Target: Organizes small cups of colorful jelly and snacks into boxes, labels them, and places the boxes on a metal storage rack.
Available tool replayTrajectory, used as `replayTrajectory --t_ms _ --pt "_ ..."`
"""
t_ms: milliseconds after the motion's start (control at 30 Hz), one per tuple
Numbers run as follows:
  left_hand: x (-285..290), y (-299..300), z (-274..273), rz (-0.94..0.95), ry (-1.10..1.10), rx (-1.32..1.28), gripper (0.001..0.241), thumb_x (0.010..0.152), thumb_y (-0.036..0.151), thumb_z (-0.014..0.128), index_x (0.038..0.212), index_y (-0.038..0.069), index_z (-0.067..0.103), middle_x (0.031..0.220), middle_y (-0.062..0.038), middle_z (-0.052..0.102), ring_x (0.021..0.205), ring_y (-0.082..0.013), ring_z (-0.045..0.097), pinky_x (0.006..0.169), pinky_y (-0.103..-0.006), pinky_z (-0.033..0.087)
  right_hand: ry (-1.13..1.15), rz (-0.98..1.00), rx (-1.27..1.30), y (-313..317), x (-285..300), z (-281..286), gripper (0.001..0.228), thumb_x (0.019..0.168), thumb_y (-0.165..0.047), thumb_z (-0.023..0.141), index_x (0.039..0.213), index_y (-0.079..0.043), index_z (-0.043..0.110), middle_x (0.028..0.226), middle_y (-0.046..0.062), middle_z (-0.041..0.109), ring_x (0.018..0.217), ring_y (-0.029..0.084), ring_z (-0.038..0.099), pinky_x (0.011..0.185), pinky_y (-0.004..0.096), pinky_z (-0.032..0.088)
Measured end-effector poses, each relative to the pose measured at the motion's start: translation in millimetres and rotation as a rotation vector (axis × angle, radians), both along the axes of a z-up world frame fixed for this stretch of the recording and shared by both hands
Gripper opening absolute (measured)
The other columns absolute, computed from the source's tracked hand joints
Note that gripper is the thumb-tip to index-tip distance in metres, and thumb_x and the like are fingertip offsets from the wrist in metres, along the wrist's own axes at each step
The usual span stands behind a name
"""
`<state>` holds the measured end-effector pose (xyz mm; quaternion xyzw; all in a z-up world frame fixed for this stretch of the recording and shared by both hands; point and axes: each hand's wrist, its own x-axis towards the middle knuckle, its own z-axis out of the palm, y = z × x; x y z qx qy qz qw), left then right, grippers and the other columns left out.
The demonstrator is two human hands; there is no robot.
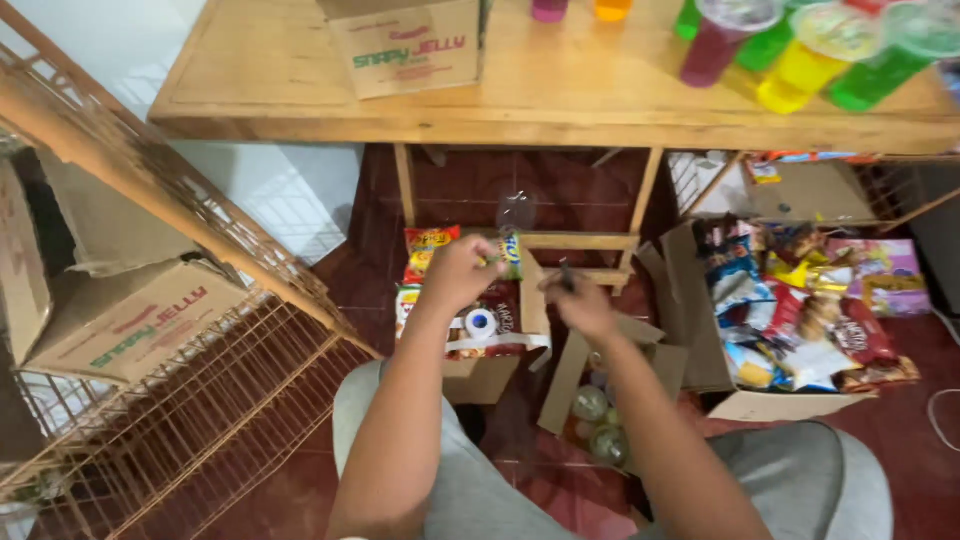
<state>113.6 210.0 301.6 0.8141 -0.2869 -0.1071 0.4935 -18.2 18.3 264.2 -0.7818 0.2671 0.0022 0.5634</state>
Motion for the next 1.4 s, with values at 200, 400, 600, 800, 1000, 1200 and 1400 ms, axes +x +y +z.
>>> replayTrajectory --t_ms 200,400,600,800,1000,1200,1400 --pt "8 42 -34 0.049 0.049 0.612 0.018 0.085 0.031 0.072 0.101 0.022 0.076 0.108 -0.009 0.075 0.102 -0.0307 0.071 0.086 -0.0455 0.055 -0.03 0.26 -0.217 41 30 -66 0.037 0.079 -0.031 0.071 0.107 -0.008 0.073 0.103 0.018 0.077 0.097 0.031 0.076 0.09 0.041 0.057" --pt "9 48 -40 0.029 0.051 0.724 0.029 0.084 0.018 0.067 0.112 0.022 0.072 0.112 -0.011 0.073 0.107 -0.0315 0.069 0.088 -0.0453 0.055 -0.24 0.348 -0.457 64 38 -73 0.067 0.071 -0.037 0.088 0.121 0.001 0.064 0.113 0.029 0.065 0.106 0.042 0.065 0.092 0.046 0.051" --pt "1 43 -23 -0.166 0.109 0.848 0.033 0.084 0.009 0.063 0.116 0.01 0.068 0.116 -0.017 0.072 0.111 -0.0347 0.069 0.092 -0.046 0.056 0.024 0.439 -0.497 79 42 -45 0.077 0.063 -0.043 0.09 0.122 -0.002 0.061 0.117 0.024 0.068 0.112 0.04 0.065 0.099 0.044 0.051" --pt "-8 44 -12 -0.122 0.151 0.85 0.032 0.087 0.012 0.061 0.118 0.013 0.067 0.123 -0.016 0.068 0.115 -0.035 0.066 0.093 -0.047 0.055 0.112 0.465 -0.596 84 42 -47 0.077 0.066 -0.05 0.088 0.123 -0.005 0.06 0.122 0.023 0.066 0.115 0.038 0.064 0.097 0.046 0.051" --pt "-6 38 -20 -0.133 0.142 0.873 0.04 0.082 0.009 0.064 0.122 0.016 0.066 0.125 -0.012 0.069 0.116 -0.0327 0.067 0.093 -0.0459 0.055 0.043 0.398 -0.577 83 35 -30 0.07 0.066 -0.049 0.083 0.118 -0.006 0.066 0.117 0.022 0.069 0.11 0.038 0.067 0.092 0.047 0.054" --pt "-3 31 -33 -0.147 0.123 0.379 0.054 0.079 0.0 0.06 0.132 0.012 0.063 0.132 -0.016 0.067 0.122 -0.0304 0.064 0.102 -0.0399 0.049 -0.084 0.43 -0.372 36 25 5 0.065 0.065 -0.045 0.078 0.116 -0.005 0.069 0.112 0.017 0.075 0.099 0.029 0.075 0.089 0.04 0.06" --pt "-53 -2 21 -0.398 0.117 -0.09 0.066 0.068 -0.005 0.073 0.131 0.009 0.062 0.129 -0.015 0.066 0.121 -0.0267 0.063 0.104 -0.0352 0.049 0.336 0.163 0.374 -29 -20 4 0.047 0.089 -0.053 0.069 0.101 -0.008 0.065 0.066 0.006 0.043 0.048 0.014 0.036 0.044 0.031 0.03"
